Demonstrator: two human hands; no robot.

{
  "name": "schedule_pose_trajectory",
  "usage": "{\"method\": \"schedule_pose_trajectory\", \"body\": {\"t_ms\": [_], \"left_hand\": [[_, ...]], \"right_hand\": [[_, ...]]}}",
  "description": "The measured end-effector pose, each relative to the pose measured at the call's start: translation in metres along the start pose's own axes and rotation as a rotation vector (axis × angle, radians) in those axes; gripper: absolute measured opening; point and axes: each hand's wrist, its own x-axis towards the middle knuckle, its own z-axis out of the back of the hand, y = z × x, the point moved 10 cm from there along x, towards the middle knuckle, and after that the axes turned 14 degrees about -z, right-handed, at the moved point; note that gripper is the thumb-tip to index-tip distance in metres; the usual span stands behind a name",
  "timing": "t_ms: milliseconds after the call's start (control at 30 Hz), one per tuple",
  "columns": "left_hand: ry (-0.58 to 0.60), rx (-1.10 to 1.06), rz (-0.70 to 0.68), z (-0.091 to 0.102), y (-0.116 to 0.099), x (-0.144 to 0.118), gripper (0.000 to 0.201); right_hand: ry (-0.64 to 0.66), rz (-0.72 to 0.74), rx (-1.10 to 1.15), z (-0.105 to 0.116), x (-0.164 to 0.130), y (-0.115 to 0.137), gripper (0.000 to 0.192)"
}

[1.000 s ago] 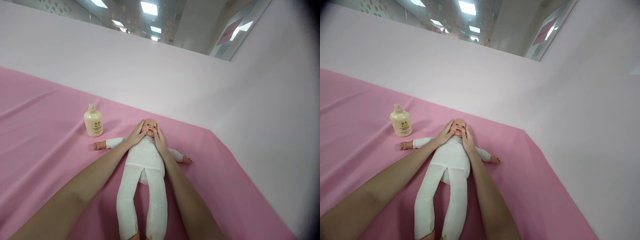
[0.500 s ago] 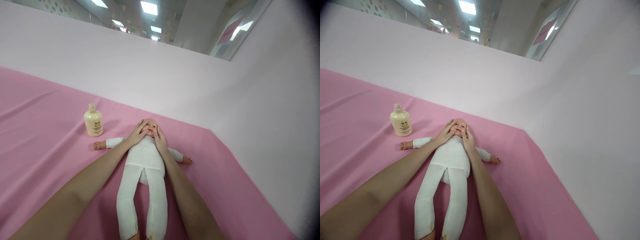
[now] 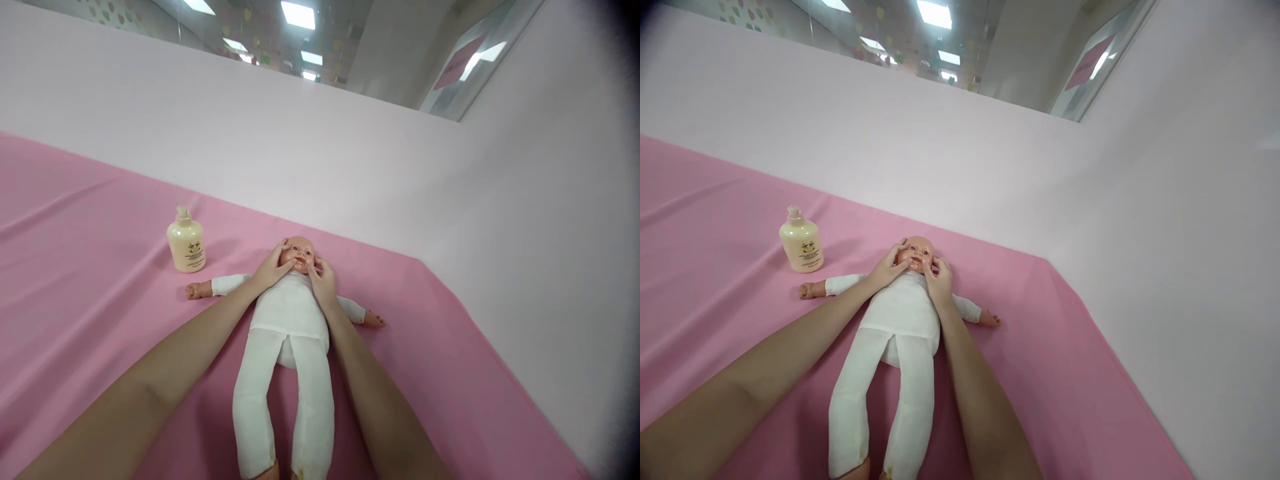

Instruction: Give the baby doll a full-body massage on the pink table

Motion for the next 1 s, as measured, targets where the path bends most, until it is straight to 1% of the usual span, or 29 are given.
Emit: {"method": "schedule_pose_trajectory", "body": {"t_ms": [100,167,333,500,600,733,900,1000], "left_hand": [[-0.032,-0.008,0.021,0.002,0.002,-0.001,0.057],[-0.026,0.008,0.022,0.002,0.001,-0.001,0.059],[0.031,0.073,-0.018,0.001,-0.009,0.002,0.055],[0.084,0.110,-0.037,-0.002,-0.017,0.003,0.058],[0.081,0.133,-0.006,-0.001,-0.012,0.002,0.064],[0.059,0.124,0.065,0.000,-0.002,0.000,0.073],[0.033,0.095,0.112,0.001,0.003,-0.001,0.077],[0.030,0.098,0.131,0.001,0.004,-0.002,0.079]], "right_hand": [[-0.004,-0.033,-0.049,-0.001,0.000,-0.003,0.051],[0.012,-0.026,-0.095,-0.003,-0.001,0.001,0.052],[0.046,0.070,-0.126,-0.005,-0.008,0.016,0.058],[0.066,0.106,-0.110,-0.006,-0.010,0.019,0.060],[0.071,0.079,-0.110,-0.007,-0.009,0.017,0.064],[0.076,-0.006,-0.128,-0.008,-0.005,0.008,0.072],[0.114,-0.037,-0.141,-0.011,-0.005,0.004,0.066],[0.127,-0.061,-0.152,-0.013,-0.004,0.000,0.065]]}}
